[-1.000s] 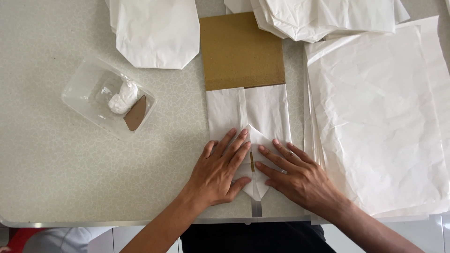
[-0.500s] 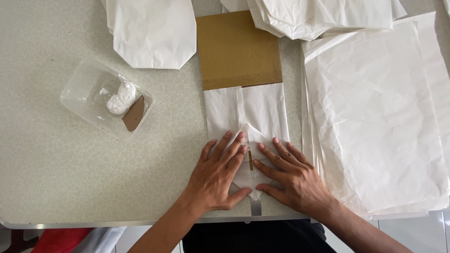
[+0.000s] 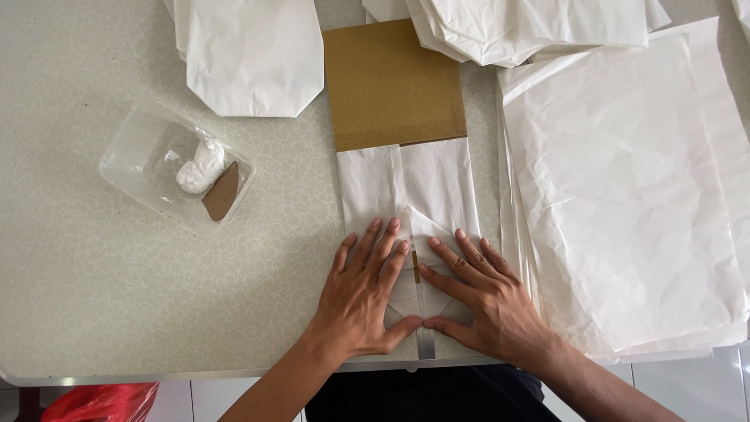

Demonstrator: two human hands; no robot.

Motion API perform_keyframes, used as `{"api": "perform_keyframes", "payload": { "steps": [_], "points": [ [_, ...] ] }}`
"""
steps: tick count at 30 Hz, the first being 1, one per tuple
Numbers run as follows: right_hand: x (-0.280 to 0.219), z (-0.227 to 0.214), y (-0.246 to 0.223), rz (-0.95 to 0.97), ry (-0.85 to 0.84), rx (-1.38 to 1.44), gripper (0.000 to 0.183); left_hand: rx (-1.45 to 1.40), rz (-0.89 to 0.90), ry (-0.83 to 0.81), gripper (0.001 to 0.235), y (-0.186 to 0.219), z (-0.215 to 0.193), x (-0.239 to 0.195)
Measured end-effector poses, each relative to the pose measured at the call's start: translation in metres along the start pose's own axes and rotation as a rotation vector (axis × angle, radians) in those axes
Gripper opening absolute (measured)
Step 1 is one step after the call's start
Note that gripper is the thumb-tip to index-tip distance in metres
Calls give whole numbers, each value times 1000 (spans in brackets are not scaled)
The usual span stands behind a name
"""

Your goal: Folding and gluing white paper sheets around a cardboard template to create paper bags

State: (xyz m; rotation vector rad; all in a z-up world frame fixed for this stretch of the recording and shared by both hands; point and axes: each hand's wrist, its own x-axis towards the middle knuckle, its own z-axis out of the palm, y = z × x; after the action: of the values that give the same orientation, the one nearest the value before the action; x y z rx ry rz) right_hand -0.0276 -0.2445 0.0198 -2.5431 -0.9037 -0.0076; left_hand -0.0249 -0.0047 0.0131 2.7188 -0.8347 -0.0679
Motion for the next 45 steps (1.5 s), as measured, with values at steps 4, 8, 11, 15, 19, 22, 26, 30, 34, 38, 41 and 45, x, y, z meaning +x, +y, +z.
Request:
{"api": "perform_keyframes", "payload": {
  "steps": [4,8,11,15,19,22,26,30,34,38,41,45],
  "points": [
    [5,-5,-2,10,4,0,71,-4,-7,-2,113,-1,0,1],
    [9,-10,-5,4,-7,-79,85,90,0,-21,131,-4,-1,5],
    [11,-10,-4,-9,-25,-149,89,164,4,-35,136,-5,-1,8],
    [23,-16,-1,-48,-108,-212,99,250,9,-66,139,-8,-1,12],
    [30,-17,4,-68,-154,-219,112,269,16,-78,149,-11,-4,19],
    [35,-16,6,-85,-166,-291,128,222,30,-95,158,-14,-3,24],
    [38,-21,3,-92,-206,-296,145,149,33,-107,160,-14,-7,28],
    [55,-35,2,-95,-278,-169,123,22,36,-190,163,-17,-15,33],
    [100,-33,-13,-61,-71,-200,64,-111,43,-103,131,-22,-12,34],
    [154,-7,-29,-260,66,-23,35,-231,-16,-188,111,-24,-1,36],
    [203,8,-47,-454,116,-15,23,-229,37,-108,113,-29,1,38],
    [252,55,-52,-655,197,-225,27,-297,194,61,131,-34,9,40]
  ]
}}
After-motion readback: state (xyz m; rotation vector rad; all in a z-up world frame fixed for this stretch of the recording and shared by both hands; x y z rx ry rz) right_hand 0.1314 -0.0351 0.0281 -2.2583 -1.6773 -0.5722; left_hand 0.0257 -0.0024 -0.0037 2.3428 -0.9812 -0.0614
